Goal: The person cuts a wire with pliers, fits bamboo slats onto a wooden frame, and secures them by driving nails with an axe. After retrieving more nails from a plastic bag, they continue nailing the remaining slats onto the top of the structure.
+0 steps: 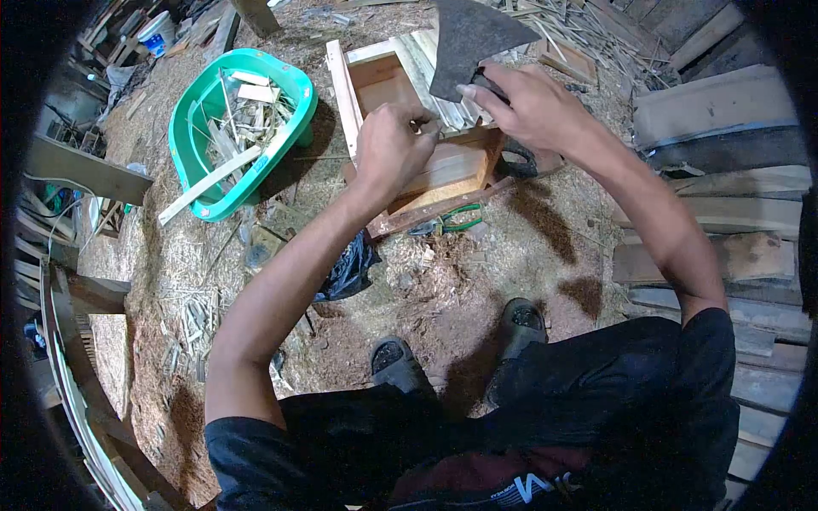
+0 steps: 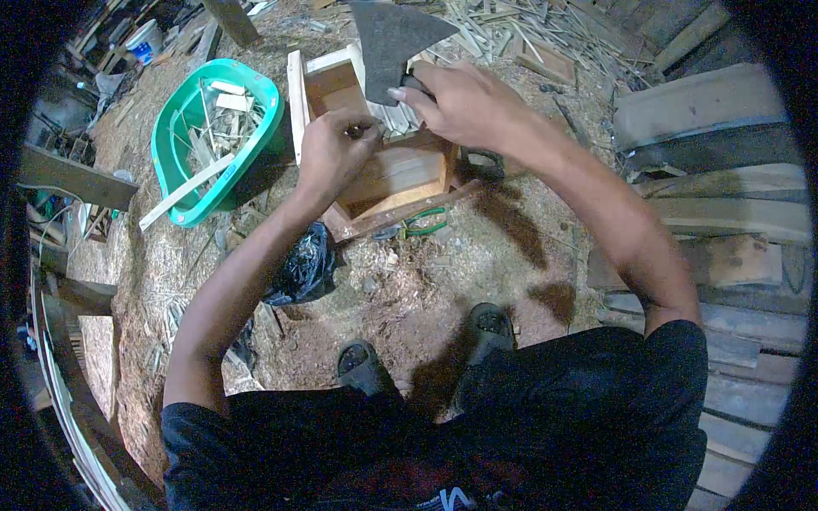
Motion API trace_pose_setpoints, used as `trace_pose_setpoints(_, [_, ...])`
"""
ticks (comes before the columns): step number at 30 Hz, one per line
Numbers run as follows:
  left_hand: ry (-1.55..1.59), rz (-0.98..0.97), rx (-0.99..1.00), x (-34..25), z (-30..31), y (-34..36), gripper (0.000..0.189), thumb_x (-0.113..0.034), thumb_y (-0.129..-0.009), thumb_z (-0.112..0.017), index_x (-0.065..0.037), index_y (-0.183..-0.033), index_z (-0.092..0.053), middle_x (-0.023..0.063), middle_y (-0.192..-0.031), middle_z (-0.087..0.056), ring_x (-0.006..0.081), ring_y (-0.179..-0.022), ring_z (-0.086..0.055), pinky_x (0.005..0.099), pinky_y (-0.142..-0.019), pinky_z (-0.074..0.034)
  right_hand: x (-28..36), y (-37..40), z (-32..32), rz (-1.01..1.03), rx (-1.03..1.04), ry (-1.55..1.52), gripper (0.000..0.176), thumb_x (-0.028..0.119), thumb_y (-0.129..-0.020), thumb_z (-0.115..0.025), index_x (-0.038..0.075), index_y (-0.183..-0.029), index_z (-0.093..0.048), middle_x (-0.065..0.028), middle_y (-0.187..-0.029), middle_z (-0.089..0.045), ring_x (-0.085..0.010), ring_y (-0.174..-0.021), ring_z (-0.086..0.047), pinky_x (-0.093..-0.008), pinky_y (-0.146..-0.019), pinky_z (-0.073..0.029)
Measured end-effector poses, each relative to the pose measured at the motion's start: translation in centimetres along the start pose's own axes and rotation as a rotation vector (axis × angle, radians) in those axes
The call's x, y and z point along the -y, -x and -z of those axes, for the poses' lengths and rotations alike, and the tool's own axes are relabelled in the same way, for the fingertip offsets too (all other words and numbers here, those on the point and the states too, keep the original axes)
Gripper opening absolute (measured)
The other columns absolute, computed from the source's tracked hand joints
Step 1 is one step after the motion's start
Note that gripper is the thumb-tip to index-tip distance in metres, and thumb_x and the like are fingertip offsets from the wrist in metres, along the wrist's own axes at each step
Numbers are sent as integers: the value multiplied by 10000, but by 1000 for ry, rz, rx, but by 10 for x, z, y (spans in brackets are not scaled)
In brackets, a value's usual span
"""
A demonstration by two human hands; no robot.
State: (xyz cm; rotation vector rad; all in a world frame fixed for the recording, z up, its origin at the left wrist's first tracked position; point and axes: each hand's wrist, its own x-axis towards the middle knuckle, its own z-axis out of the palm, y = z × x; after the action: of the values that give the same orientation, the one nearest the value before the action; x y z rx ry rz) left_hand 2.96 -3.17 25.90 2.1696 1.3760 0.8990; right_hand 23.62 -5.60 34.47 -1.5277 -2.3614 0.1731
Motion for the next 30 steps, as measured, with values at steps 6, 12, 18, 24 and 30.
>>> trace_pose_setpoints(6, [-2,-14,5,-2,3,1,223,-186,-824,-721,-18,-965,-758,170,-890,-738,271,-820,-727,356,-762,-559,-2,0,-6,20,29,101,419,392,-992,-523,-15,-998,-619,-268,-829,-666,-452,-781,-659,-520,-726,-527])
trace_pose_setpoints(12, [3,-32,-21,0,0,1,210,-194,-825,-723,-32,-952,-762,159,-868,-738,271,-799,-724,362,-753,-556,14,0,7,-88,88,-20,405,378,-989,-530,-16,-1016,-621,-283,-843,-665,-445,-843,-671,-545,-799,-520])
trace_pose_setpoints(18, [-19,-34,-28,5,-5,2,202,-198,-825,-731,-34,-938,-761,161,-877,-737,270,-796,-726,365,-742,-557,-9,4,-5,-23,23,60,407,379,-987,-556,-23,-965,-613,-277,-765,-630,-456,-755,-633,-513,-661,-481])
trace_pose_setpoints(24, [-21,-103,-41,1,-1,-2,188,-192,-821,-733,-33,-917,-761,158,-856,-737,268,-778,-727,361,-741,-559,-3,-1,8,-84,53,-42,438,382,-989,-536,-47,-974,-623,-292,-828,-656,-465,-838,-652,-518,-767,-505])
trace_pose_setpoints(30, [-4,-68,-17,3,-1,-4,180,-165,-807,-722,-32,-921,-760,153,-856,-738,278,-779,-725,354,-738,-558,-1,0,-7,-31,67,84,445,412,-992,-512,-17,-1013,-629,-306,-911,-661,-472,-899,-651,-538,-817,-516])
